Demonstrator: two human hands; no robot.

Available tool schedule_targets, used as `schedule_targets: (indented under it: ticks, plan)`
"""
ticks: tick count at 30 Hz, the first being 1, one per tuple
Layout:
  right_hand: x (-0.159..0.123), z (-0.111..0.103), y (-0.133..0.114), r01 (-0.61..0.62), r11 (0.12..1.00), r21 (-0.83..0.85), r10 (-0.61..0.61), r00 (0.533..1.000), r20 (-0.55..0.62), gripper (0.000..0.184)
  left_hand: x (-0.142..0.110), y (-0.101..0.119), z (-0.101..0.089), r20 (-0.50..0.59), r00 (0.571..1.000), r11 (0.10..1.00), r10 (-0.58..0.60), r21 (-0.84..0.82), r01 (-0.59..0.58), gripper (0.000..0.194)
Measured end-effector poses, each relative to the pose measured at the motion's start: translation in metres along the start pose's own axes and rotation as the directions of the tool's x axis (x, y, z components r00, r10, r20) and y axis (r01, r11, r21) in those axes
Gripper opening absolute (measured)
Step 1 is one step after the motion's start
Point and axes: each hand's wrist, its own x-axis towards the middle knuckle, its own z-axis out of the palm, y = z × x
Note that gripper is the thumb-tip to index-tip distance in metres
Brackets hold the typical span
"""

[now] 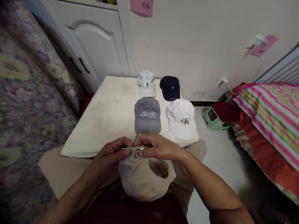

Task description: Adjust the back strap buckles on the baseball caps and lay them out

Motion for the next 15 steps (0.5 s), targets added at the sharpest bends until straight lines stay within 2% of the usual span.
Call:
schedule_targets:
  ticks: [3,7,15]
  plan:
    - [-0.0023,-0.0003,-0.0027,-0.006,0.999,-0.046,0.005,1.000,-0.018,0.014,0.0005,0.0008,0.0007,-0.006,1.000,0.999,0.019,0.045,-0.019,0.023]
    - [-0.0040,-0.0019,-0.0034,-0.004,1.000,0.023,0.004,1.000,0.017,0.021,0.0003,0.0035,0.0025,-0.003,1.000,0.997,0.029,0.075,-0.029,0.024]
    - [-0.0032,0.0015,-0.0056,0.010,1.000,0.004,-0.010,1.000,-0.017,0.015,0.0011,0.0022,0.0042,-0.009,1.000,0.998,0.010,0.059,-0.009,0.023]
